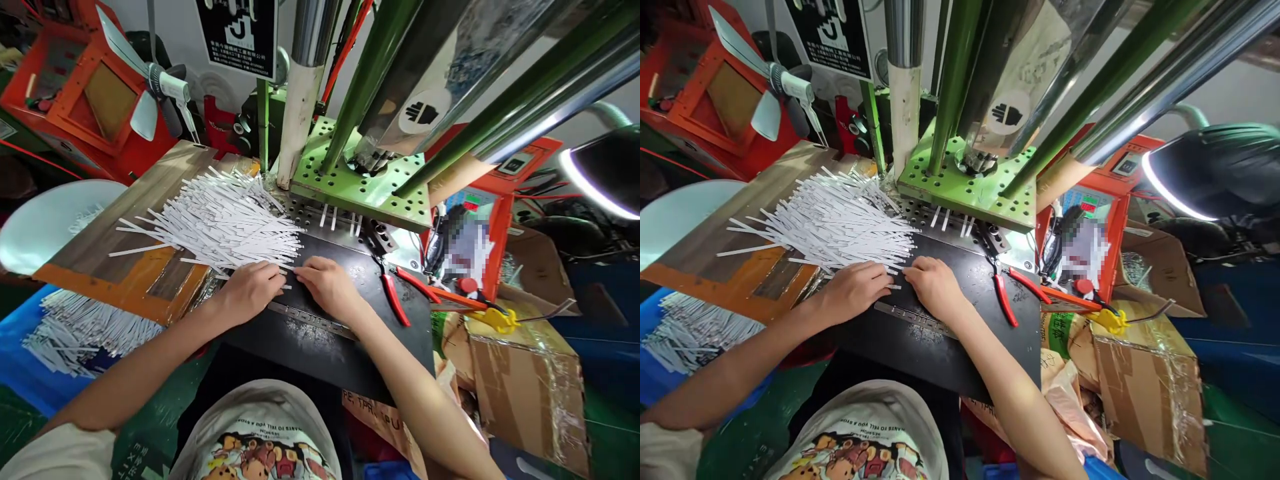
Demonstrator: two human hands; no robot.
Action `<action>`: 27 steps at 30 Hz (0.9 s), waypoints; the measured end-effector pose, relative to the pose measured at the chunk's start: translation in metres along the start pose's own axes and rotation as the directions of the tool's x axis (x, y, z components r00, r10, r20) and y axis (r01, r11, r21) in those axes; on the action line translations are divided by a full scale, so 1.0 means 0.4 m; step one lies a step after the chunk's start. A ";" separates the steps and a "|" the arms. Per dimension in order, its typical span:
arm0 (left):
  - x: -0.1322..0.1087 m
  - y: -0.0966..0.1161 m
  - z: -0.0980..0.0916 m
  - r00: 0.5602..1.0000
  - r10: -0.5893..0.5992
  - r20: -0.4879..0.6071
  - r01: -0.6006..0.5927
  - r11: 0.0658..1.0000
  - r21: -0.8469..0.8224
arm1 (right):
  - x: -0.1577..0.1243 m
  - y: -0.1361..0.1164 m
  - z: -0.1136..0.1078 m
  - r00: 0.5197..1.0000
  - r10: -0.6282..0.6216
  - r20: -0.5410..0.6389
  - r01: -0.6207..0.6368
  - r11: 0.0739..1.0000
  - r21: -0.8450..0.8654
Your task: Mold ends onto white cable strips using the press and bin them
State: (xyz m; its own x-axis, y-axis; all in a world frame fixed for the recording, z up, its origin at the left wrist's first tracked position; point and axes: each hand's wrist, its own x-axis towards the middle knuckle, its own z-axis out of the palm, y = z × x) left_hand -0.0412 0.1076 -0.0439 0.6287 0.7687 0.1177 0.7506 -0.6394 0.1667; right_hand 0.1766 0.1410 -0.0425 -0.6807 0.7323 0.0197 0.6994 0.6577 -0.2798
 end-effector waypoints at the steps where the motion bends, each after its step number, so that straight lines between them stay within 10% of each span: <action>1: 0.023 0.006 0.012 0.999 -0.012 0.034 0.012 1.000 -0.003 | 0.026 -0.002 -0.001 0.999 0.004 0.038 -0.002 0.998 -0.061; 7: 0.028 0.000 0.011 1.000 -0.014 0.024 0.016 0.996 -0.086 | -0.019 -0.008 -0.019 0.985 -0.089 0.146 0.138 0.921 -0.366; 11: -0.026 -0.017 -0.044 0.936 -0.073 -0.344 -0.063 0.927 -0.370 | -0.194 0.018 -0.025 0.999 0.015 0.039 0.004 0.895 -0.446; 13: -0.053 -0.017 -0.064 0.833 -0.279 -0.478 -0.040 0.831 -0.555 | -0.271 0.020 -0.019 0.988 0.129 -0.079 -0.149 0.923 -0.355; 16: -0.075 0.003 -0.059 0.748 -0.549 -0.373 0.023 0.583 -0.812 | -0.329 -0.009 0.014 0.913 0.244 -0.326 -0.254 0.967 0.013; 20: -0.067 0.061 0.005 0.820 -0.540 -0.190 0.029 0.371 -0.928 | -0.311 -0.073 0.076 0.832 0.323 -0.452 -0.122 0.900 0.419; 27: -0.035 0.132 0.084 0.907 -0.152 -0.393 -0.127 0.790 -0.600 | -0.282 -0.091 0.101 0.861 0.258 -0.438 -0.106 0.934 0.341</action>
State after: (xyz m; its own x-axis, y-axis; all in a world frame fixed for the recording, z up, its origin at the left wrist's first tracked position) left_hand -0.0035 0.0627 -0.0697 0.3760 0.8009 0.4660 0.3905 -0.5930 0.7042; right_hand 0.2191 0.0272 -0.0731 -0.3107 0.8775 0.3654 0.6515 0.4765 -0.5904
